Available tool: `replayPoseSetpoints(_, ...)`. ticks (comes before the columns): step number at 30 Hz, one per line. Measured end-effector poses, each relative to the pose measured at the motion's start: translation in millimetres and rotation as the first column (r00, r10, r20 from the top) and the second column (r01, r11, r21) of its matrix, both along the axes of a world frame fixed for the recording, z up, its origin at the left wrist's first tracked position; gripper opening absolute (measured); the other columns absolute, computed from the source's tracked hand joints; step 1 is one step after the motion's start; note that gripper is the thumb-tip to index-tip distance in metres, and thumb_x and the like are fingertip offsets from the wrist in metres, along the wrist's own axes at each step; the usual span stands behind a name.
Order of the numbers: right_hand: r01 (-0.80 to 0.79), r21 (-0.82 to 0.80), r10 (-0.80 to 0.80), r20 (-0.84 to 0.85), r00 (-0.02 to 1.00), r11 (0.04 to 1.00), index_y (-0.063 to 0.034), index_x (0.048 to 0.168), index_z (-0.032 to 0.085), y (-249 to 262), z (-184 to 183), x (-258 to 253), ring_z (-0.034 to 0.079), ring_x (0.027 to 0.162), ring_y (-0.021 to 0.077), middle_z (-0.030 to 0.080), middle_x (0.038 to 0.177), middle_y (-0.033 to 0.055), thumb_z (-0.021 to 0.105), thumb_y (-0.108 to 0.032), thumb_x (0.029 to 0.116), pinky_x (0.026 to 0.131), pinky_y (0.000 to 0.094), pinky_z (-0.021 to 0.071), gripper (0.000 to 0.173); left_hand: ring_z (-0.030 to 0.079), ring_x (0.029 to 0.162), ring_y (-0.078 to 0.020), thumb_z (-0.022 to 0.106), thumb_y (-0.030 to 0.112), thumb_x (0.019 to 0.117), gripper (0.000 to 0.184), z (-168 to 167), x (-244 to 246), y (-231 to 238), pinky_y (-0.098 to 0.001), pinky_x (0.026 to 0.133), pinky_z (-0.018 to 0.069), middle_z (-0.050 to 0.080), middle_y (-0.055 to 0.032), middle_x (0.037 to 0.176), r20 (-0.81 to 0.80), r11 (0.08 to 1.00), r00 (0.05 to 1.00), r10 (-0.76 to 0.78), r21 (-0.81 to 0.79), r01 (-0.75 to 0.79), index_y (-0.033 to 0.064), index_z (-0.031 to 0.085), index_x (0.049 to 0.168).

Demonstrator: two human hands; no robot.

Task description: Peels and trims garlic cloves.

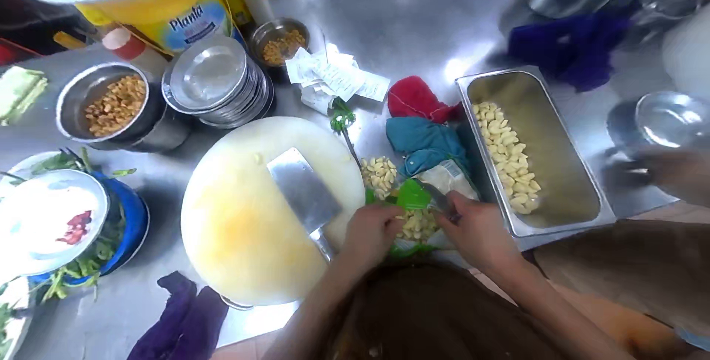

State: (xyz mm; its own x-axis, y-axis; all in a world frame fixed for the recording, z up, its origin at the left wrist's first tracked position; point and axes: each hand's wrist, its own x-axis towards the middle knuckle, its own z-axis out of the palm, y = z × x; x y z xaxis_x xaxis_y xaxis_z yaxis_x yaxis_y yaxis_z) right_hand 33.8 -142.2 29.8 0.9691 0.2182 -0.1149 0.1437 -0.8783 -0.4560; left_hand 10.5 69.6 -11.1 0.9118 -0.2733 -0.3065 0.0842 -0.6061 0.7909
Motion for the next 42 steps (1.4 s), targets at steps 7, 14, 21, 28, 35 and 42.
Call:
replayPoseSetpoints(7,0.031,-0.033,-0.034,-0.101,0.994,0.999,-0.0044,0.098,0.067,13.6,17.9,3.6,0.061,0.056,0.0206,0.062,0.067,0.0063,0.081,-0.008,0.0845,0.053,0.0437,0.0527,0.019,0.071,0.098,-0.0383,0.058,0.013,0.1016,0.023,-12.6,7.2,-42.8,-0.0579,0.077,0.0581,0.07,-0.0187,0.112,0.068,0.956,0.958,-0.279,0.113,0.27,0.0098,0.073,0.119)
replayPoseSetpoints(14,0.044,-0.076,-0.051,-0.083,0.995,0.996,-0.0068,0.091,0.068,14.9,18.9,9.4,0.06,0.056,0.0188,0.061,0.066,0.0043,0.078,-0.008,0.0844,0.052,0.0421,0.0508,0.012,0.07,0.098,-0.0406,0.052,0.015,0.105,0.024,7.4,25.4,-59.1,-0.0602,0.078,0.0556,0.071,-0.0209,0.104,-0.062,0.877,0.908,-0.415,0.239,0.417,0.001,0.071,0.11)
replayPoseSetpoints(21,0.172,-0.012,-0.172,-0.023,0.985,0.985,-0.0087,0.092,0.07,-7.7,11.2,-11.2,0.056,0.053,0.0128,0.06,0.066,0.0006,0.075,-0.014,0.0856,0.05,0.0364,0.0474,0.01,0.071,0.093,-0.0388,0.056,0.023,0.1051,0.025,2.3,20.7,-44.4,-0.058,0.076,0.0569,0.072,-0.0192,0.098,0.001,0.923,0.936,-0.352,0.167,0.347,0.0039,0.067,0.115)
replayPoseSetpoints(28,0.136,-0.007,-0.136,0.009,0.991,0.991,-0.0099,0.089,0.068,-8.4,9.2,-10.4,0.053,0.051,0.0081,0.058,0.064,-0.0028,0.072,-0.02,0.0859,0.047,0.0307,0.0447,0.012,0.07,0.096,-0.0367,0.05,0.031,0.1062,0.034,0.9,25.6,-32.3,-0.0572,0.079,0.0559,0.071,-0.0182,0.098,-0.032,0.938,0.942,-0.334,0.088,0.336,0.0028,0.068,0.111)
replayPoseSetpoints(35,0.125,-0.044,-0.126,-0.021,0.992,0.991,-0.0064,0.09,0.068,-3.1,9.4,-4.5,0.054,0.053,0.0134,0.058,0.065,0.0011,0.072,-0.018,0.0865,0.049,0.0366,0.0464,0.013,0.07,0.091,-0.0383,0.059,0.018,0.1024,0.02,2.7,27.2,-48.1,-0.0584,0.075,0.0563,0.071,-0.0179,0.095,0.075,0.874,0.873,-0.481,0.121,0.471,0.0041,0.07,0.111)
replayPoseSetpoints(42,0.123,-0.026,-0.123,-0.03,0.992,0.992,-0.0086,0.089,0.068,-4.7,3.6,-2.4,0.054,0.052,0.0115,0.057,0.063,-0.001,0.071,-0.023,0.0867,0.049,0.0355,0.0461,0.015,0.069,0.096,-0.0388,0.055,0.011,0.1033,0.02,-3.8,35.4,-58.5,-0.059,0.081,0.0545,0.071,-0.0191,0.099,0.114,0.773,0.767,-0.631,0.168,0.611,-0.0005,0.071,0.1)
